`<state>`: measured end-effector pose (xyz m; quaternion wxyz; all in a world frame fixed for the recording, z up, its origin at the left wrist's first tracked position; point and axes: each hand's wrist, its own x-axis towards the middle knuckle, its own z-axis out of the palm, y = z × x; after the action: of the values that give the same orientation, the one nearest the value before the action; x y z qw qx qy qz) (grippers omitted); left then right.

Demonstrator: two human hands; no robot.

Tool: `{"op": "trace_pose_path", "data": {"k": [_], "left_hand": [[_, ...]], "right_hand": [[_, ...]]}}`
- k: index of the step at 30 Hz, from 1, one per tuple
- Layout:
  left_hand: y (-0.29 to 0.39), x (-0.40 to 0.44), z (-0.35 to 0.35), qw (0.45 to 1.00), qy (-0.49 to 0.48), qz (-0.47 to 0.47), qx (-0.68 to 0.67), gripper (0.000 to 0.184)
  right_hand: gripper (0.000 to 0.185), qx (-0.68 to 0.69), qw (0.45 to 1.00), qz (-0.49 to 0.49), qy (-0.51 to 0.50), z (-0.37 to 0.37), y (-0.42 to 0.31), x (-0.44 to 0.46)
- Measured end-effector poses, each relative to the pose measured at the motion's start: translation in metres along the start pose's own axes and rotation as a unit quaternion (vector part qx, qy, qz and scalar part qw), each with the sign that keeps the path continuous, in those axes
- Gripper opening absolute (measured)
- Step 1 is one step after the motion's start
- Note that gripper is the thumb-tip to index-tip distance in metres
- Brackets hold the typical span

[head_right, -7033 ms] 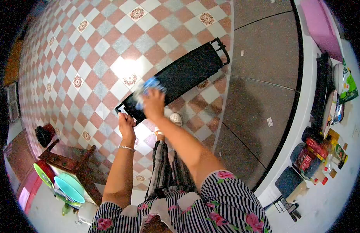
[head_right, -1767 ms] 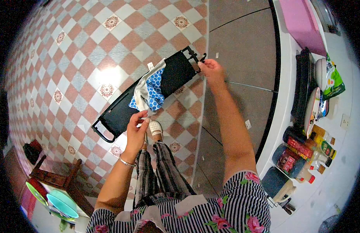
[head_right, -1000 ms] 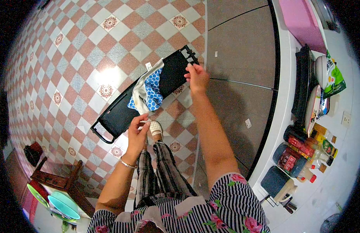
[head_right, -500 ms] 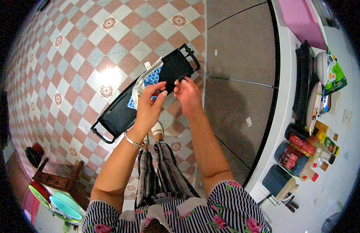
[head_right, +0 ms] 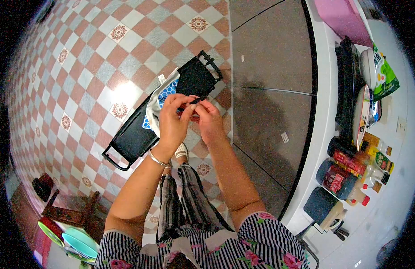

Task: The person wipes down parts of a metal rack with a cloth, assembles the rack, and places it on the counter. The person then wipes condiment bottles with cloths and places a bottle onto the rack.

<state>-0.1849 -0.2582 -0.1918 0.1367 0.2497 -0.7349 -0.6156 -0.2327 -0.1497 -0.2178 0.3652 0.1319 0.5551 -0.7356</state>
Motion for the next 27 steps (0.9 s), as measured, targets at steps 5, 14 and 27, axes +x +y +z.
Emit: {"op": "trace_pose_path", "data": {"k": [5,14,27], "left_hand": [[-0.006,0.002,-0.006,0.994,-0.005,0.058,0.087,0.008],[-0.002,0.01,-0.023,0.961,-0.082,0.141,0.223,0.011],[-0.004,0.017,-0.017,0.976,-0.047,0.139,0.159,0.017]], "right_hand": [[0.032,-0.217,0.958,-0.132,0.132,0.0,-0.007,-0.007],[0.014,-0.512,0.809,-0.289,0.023,-0.005,-0.026,-0.008],[0.012,-0.467,0.819,-0.32,0.092,0.011,-0.006,0.006]]}}
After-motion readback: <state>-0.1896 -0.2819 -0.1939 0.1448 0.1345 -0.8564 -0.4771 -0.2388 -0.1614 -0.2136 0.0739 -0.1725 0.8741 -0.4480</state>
